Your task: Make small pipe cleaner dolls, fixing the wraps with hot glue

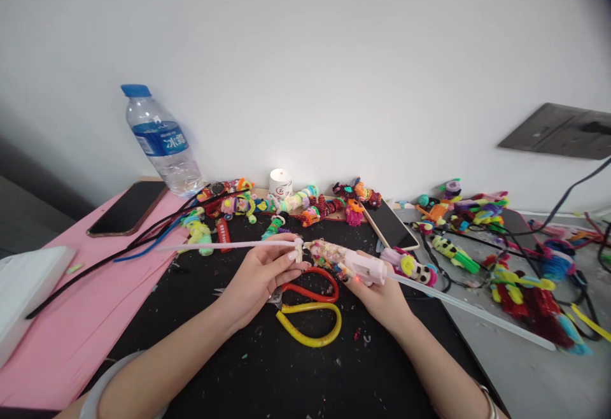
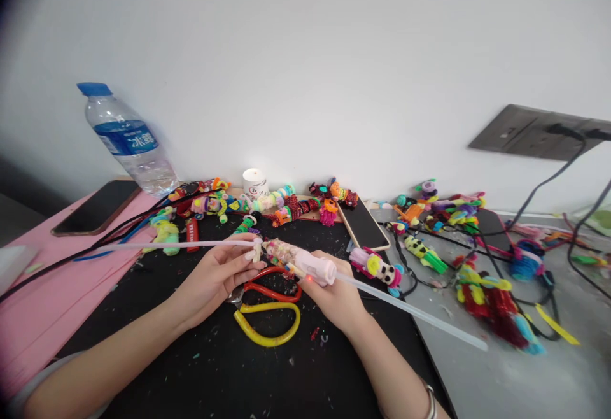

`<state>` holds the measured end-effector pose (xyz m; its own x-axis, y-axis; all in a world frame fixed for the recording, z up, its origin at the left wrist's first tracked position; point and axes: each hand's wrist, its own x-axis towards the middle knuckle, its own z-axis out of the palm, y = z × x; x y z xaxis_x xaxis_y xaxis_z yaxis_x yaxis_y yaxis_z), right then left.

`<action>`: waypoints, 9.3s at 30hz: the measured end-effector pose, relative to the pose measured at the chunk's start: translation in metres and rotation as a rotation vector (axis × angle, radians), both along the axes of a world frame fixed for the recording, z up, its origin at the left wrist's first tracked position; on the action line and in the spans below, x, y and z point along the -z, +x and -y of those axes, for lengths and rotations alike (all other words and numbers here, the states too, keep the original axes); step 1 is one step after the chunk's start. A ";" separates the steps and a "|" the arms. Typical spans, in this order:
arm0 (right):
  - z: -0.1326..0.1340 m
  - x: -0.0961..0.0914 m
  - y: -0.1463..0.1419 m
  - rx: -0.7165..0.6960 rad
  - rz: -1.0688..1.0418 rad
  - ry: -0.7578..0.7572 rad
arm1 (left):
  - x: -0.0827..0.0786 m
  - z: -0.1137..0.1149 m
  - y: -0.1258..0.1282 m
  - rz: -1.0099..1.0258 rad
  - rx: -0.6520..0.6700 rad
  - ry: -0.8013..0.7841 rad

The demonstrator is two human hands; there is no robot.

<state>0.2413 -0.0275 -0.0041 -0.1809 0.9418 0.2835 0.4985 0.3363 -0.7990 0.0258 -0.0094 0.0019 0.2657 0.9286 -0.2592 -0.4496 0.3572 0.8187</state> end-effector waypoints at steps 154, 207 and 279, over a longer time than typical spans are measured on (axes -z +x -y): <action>0.017 -0.001 -0.038 0.097 -0.188 -0.027 | 0.002 0.011 0.009 -0.111 0.241 0.229; 0.017 0.000 -0.038 0.020 -0.198 -0.152 | 0.010 0.014 0.008 -0.380 0.213 0.408; -0.025 0.006 0.000 0.378 0.698 0.053 | 0.006 -0.017 -0.012 -0.151 -0.071 0.129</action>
<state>0.2409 -0.0020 -0.0098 -0.0039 0.9632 0.2687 0.9660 0.0731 -0.2480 0.0137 0.0073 -0.0044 0.1656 0.9716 -0.1689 -0.3382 0.2169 0.9157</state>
